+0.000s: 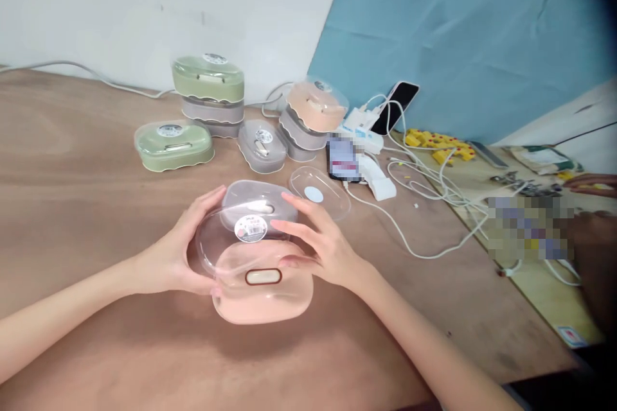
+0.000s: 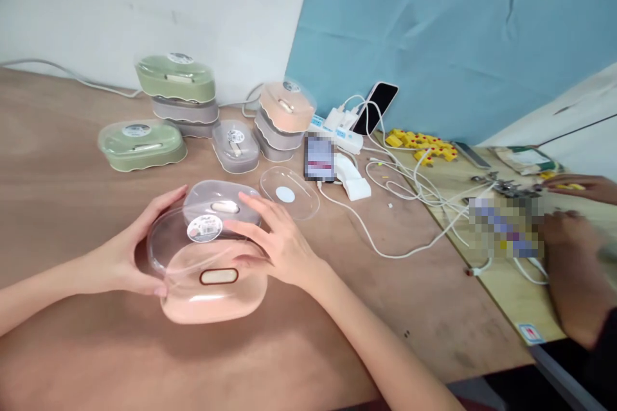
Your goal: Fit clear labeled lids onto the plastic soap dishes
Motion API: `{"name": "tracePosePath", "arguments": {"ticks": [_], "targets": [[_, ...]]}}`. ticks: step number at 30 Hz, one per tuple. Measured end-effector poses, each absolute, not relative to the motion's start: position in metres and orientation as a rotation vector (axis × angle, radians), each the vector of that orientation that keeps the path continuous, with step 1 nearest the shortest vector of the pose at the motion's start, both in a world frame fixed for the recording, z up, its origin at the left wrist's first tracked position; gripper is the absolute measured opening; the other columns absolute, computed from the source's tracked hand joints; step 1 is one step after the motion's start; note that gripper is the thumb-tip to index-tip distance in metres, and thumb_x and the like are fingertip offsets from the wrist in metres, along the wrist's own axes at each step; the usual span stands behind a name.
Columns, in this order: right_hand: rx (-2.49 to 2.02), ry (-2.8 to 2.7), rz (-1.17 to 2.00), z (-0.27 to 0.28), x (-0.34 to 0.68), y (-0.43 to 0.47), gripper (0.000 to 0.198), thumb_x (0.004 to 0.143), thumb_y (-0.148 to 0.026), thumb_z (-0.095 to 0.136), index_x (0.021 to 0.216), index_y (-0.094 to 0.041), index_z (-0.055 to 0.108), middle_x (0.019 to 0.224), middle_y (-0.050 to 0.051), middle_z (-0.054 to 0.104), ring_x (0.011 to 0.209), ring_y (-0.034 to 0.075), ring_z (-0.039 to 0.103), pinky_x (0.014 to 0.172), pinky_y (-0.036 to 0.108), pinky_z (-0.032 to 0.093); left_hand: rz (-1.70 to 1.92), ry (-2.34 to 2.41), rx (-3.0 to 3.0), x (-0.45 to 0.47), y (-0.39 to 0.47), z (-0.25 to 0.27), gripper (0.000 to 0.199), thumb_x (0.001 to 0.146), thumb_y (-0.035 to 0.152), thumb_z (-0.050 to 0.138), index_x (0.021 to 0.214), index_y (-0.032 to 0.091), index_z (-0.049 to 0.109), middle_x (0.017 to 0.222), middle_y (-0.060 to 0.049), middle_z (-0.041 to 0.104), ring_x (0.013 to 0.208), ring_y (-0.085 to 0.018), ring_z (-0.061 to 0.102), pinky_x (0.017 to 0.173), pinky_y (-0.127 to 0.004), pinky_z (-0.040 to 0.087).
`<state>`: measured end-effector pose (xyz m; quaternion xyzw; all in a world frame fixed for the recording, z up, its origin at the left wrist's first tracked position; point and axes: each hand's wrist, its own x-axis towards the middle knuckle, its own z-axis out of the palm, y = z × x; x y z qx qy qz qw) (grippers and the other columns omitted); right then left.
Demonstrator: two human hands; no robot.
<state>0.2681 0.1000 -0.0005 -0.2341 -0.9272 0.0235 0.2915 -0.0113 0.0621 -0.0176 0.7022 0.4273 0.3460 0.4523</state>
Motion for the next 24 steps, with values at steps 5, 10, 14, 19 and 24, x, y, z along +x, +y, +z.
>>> {"name": "tracePosePath", "arguments": {"ticks": [5, 10, 14, 19, 24], "targets": [[-0.756, -2.391, 0.441, -0.005, 0.265, 0.097, 0.036, 0.091, -0.032, 0.055, 0.124, -0.020, 0.049, 0.141, 0.019, 0.040, 0.134, 0.026, 0.040, 0.103, 0.048, 0.042, 0.949, 1.045, 1.689, -0.008, 0.069, -0.019, 0.096, 0.065, 0.041, 0.082, 0.144, 0.037, 0.028, 0.155, -0.001, 0.025, 0.140, -0.036, 0.026, 0.116, -0.054, 0.028], [-0.903, -2.230, 0.463, -0.009, 0.262, 0.093, 0.035, 0.090, -0.026, 0.055, 0.123, -0.022, 0.046, 0.138, 0.017, 0.042, 0.131, 0.026, 0.042, 0.103, 0.048, 0.042, 0.968, 1.127, 1.633, -0.007, 0.093, -0.019, 0.084, 0.066, 0.039, 0.081, 0.137, 0.026, 0.040, 0.146, -0.008, 0.042, 0.135, -0.034, 0.038, 0.113, -0.052, 0.033], [-1.003, -2.195, 0.468, -0.010, 0.263, 0.091, 0.035, 0.090, -0.024, 0.053, 0.124, -0.022, 0.045, 0.141, 0.017, 0.038, 0.136, 0.026, 0.036, 0.105, 0.049, 0.039, 0.940, 1.120, 1.652, -0.007, 0.108, -0.017, 0.076, 0.069, 0.040, 0.080, 0.134, 0.022, 0.046, 0.145, -0.009, 0.045, 0.134, -0.032, 0.040, 0.114, -0.049, 0.031], [-1.063, -2.153, 0.533, -0.010, 0.264, 0.091, 0.035, 0.090, -0.024, 0.053, 0.124, -0.022, 0.045, 0.141, 0.016, 0.040, 0.139, 0.025, 0.032, 0.106, 0.049, 0.039, 0.921, 1.106, 1.689, -0.005, 0.109, -0.018, 0.075, 0.073, 0.039, 0.077, 0.138, 0.025, 0.043, 0.148, -0.006, 0.041, 0.136, -0.030, 0.037, 0.116, -0.045, 0.030], [-1.088, -2.033, 0.667, -0.014, 0.263, 0.092, 0.030, 0.091, -0.024, 0.052, 0.121, -0.022, 0.048, 0.136, 0.014, 0.045, 0.138, 0.024, 0.035, 0.104, 0.046, 0.042, 0.918, 1.139, 1.722, -0.002, 0.106, -0.018, 0.075, 0.076, 0.041, 0.074, 0.141, 0.025, 0.040, 0.146, -0.006, 0.044, 0.133, -0.030, 0.042, 0.113, -0.044, 0.034]]}}
